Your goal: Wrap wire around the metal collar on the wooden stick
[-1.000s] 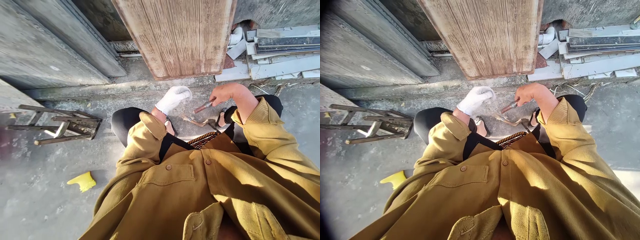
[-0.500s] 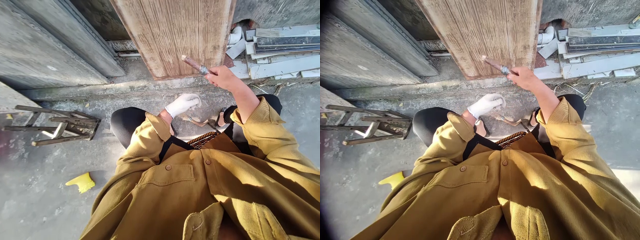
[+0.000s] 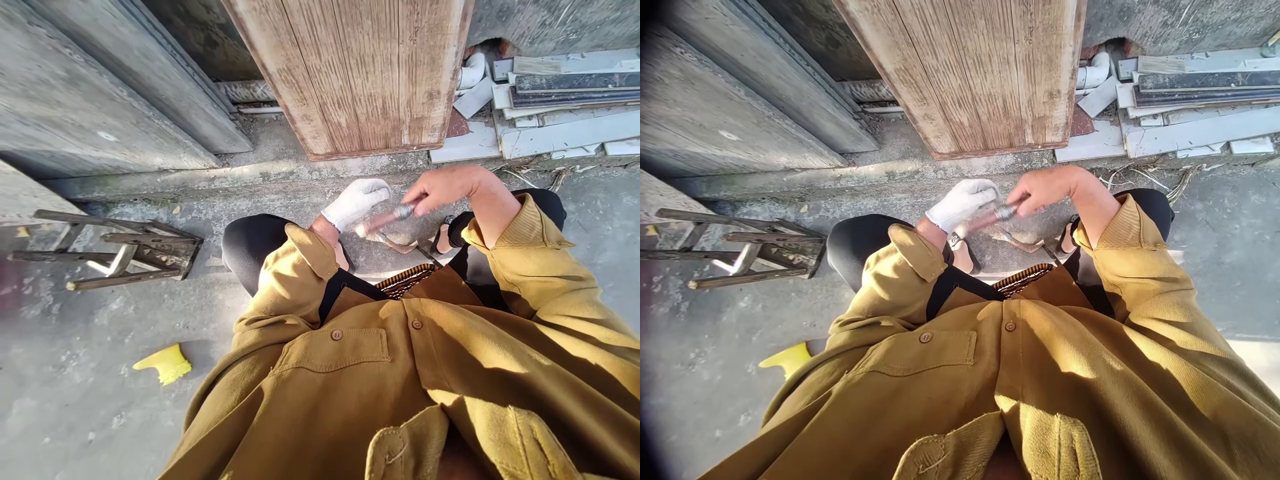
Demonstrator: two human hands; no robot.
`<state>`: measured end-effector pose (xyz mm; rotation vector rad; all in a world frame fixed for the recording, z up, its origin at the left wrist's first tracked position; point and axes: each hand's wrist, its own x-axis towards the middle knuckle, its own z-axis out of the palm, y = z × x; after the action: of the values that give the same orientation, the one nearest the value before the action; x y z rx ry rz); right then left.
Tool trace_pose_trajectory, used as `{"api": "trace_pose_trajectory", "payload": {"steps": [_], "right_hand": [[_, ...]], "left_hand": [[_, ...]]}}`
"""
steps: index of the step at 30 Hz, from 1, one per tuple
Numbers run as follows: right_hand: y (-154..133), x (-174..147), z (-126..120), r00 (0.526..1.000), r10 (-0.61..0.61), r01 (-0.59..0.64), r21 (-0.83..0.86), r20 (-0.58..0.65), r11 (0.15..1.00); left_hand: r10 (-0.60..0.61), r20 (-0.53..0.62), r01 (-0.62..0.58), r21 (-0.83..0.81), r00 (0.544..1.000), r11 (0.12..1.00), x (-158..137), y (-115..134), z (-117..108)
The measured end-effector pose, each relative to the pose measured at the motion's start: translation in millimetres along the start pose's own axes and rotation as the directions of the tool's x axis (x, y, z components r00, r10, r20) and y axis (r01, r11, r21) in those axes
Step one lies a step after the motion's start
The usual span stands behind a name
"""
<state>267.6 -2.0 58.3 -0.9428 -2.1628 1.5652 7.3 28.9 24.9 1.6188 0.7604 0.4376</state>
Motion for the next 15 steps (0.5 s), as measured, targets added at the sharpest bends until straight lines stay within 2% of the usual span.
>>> {"api": "trace_pose_trajectory", "payload": {"steps": [3, 5, 6, 8, 10, 12, 15], "right_hand": [[-6, -1, -17, 0.996, 0.023, -0.022, 0.011, -0.091, 1.000], [-8, -2, -28, 0.974, 0.031, -0.022, 0.041, -0.226, 0.999], [-7, -3, -33, 0.945, 0.050, -0.032, 0.063, -0.322, 0.998], [-3, -7, -39, 0.852, 0.132, -0.090, 0.107, -0.507, 0.990], [4, -10, -42, 0.767, 0.213, -0.183, 0.112, -0.605, 0.977], [15, -12, -41, 0.761, 0.236, -0.262, 0.045, -0.605, 0.964], [27, -9, -33, 0.815, 0.217, -0.336, -0.134, -0.537, 0.932]], "left_hand": [[-0.013, 0.008, 0.014, -0.108, 1.000, 0.994, 1, -2, 6], [-0.013, 0.066, 0.021, -0.126, 0.998, 0.992, 0, -2, 8], [-0.007, 0.114, 0.022, -0.133, 0.993, 0.991, -2, -1, 8], [0.018, 0.209, 0.014, -0.147, 0.978, 0.989, -5, 1, 7], [0.050, 0.264, -0.007, -0.160, 0.963, 0.987, -10, 4, 4], [0.073, 0.276, -0.027, -0.165, 0.959, 0.986, -13, 8, -1], [0.081, 0.273, -0.043, -0.145, 0.959, 0.988, -17, 13, -8]]}}
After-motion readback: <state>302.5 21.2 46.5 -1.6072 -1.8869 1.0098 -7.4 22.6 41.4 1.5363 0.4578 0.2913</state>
